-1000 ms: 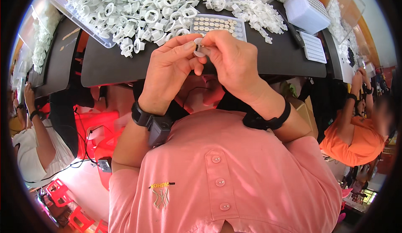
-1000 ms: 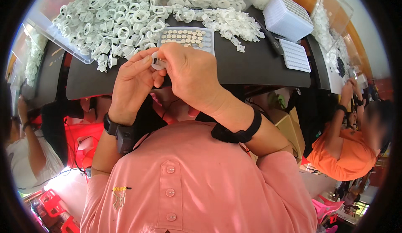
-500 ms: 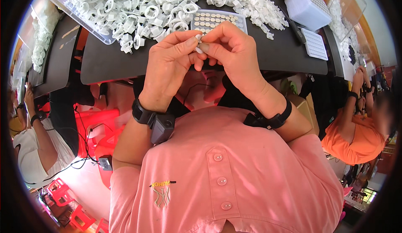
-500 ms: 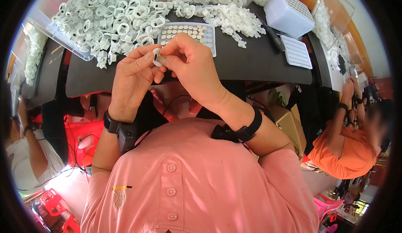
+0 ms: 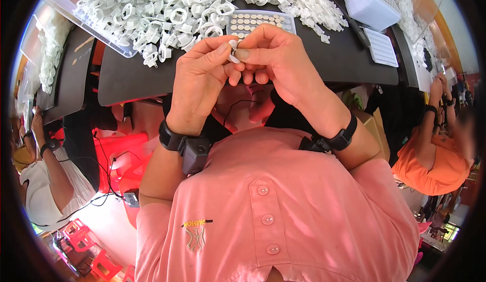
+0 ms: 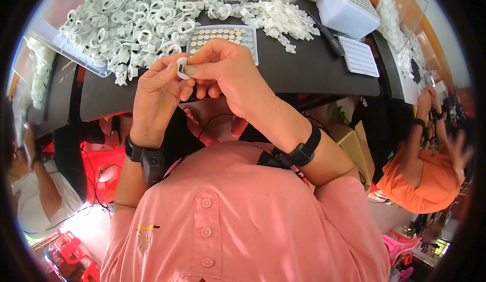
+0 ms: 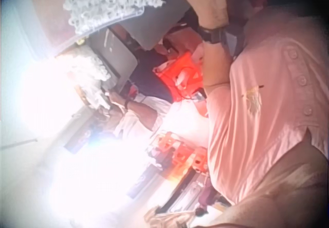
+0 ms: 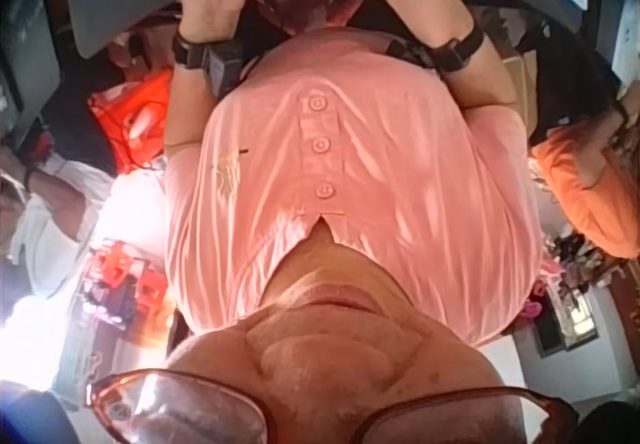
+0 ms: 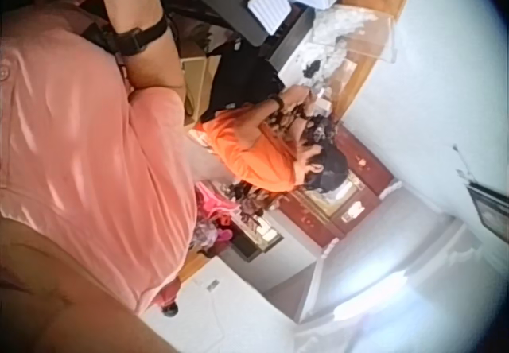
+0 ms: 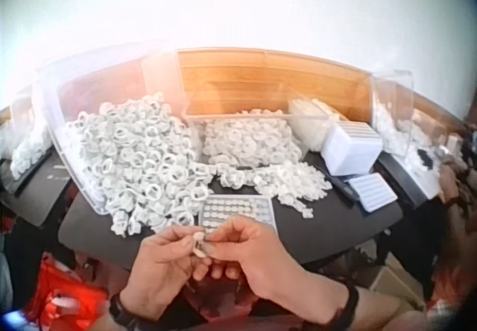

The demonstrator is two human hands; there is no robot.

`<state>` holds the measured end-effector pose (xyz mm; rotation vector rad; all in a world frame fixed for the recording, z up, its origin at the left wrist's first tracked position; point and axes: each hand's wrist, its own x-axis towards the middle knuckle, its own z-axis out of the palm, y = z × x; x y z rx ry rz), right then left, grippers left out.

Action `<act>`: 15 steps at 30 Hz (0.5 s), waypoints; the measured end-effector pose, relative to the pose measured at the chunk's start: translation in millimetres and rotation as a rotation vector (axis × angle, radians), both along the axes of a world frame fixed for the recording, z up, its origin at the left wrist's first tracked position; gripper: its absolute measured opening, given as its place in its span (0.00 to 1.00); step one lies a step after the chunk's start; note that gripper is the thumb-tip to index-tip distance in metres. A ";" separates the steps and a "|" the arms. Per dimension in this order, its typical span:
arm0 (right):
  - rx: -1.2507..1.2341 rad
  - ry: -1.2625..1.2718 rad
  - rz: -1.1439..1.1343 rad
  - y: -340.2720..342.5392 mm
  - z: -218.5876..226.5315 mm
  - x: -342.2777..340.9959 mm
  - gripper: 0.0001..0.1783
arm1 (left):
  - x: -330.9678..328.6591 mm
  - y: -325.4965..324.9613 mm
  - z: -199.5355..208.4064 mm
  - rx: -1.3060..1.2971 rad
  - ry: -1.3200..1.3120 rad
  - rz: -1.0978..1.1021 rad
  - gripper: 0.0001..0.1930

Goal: The recorder is assembling small plastic components by inserting small metal rings into white plastic circular housings.

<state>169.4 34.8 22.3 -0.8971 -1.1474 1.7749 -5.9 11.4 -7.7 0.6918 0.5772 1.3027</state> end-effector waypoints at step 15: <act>0.040 -0.018 0.031 -1.0 -0.2 2.3 0.06 | -0.5 -0.1 -1.9 0.007 0.041 -0.009 0.15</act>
